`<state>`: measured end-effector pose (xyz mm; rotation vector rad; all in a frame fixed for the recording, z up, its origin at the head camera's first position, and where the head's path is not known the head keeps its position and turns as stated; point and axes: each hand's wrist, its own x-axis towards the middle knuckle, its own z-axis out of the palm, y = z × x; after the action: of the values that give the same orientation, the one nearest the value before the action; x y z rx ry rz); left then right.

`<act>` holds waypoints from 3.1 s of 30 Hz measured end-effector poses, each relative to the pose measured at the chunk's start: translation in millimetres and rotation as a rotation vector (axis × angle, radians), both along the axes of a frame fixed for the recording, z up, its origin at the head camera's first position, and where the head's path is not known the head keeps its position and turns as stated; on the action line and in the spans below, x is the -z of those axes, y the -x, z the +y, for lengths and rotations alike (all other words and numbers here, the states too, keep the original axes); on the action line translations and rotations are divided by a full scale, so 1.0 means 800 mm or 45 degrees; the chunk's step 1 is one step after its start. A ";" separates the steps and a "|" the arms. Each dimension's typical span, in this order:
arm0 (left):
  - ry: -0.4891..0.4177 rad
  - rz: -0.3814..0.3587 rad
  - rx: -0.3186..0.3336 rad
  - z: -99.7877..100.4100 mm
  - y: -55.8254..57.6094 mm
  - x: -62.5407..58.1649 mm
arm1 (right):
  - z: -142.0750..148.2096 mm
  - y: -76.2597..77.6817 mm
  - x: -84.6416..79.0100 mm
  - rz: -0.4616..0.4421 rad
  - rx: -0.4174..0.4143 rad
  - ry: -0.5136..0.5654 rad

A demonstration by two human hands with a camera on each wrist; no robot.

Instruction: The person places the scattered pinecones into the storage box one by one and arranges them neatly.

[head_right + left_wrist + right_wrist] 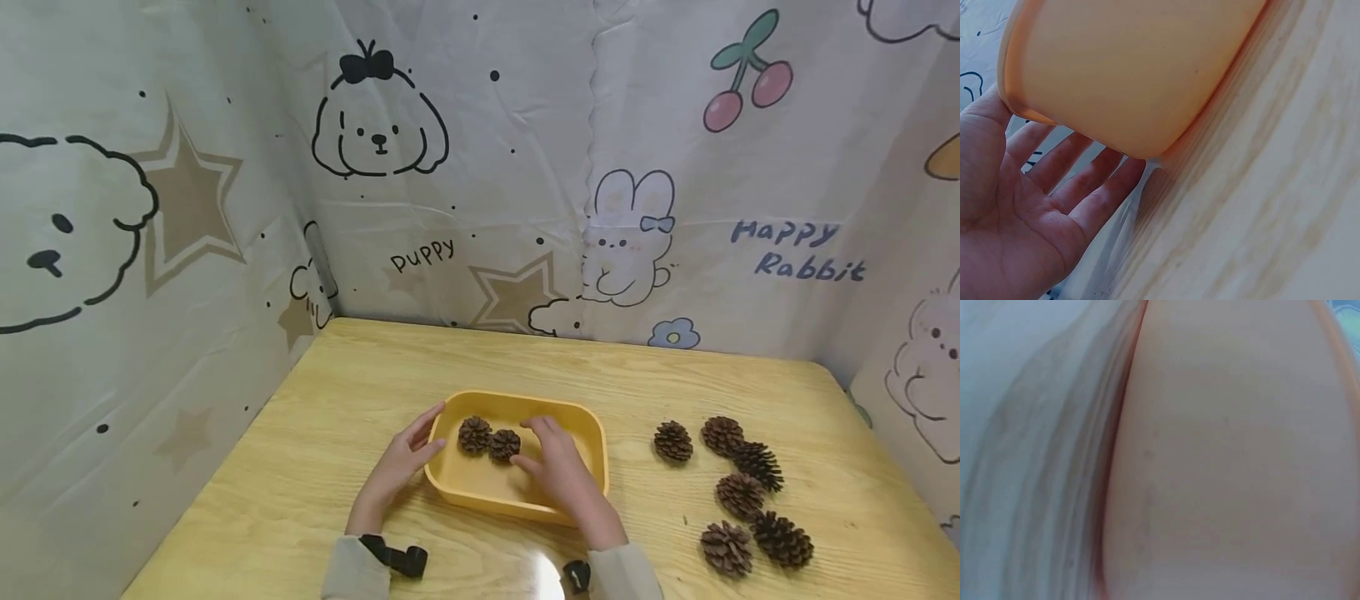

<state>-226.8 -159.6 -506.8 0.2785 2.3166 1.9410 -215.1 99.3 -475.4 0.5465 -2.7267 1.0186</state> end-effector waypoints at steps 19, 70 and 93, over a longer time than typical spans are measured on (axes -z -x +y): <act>0.013 -0.027 -0.017 0.003 0.003 0.003 | 0.055 -0.025 -0.002 0.263 0.070 0.285; -0.038 -0.044 0.004 0.003 0.003 0.000 | 0.215 -0.124 0.008 0.140 0.723 0.082; 0.028 -0.079 -0.016 0.002 0.005 -0.003 | 0.253 -0.145 0.021 -0.298 0.619 -0.144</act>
<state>-230.6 -158.3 -504.3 0.1986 2.3047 1.9001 -99.5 301.6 -492.0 -0.2365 -2.9066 0.8456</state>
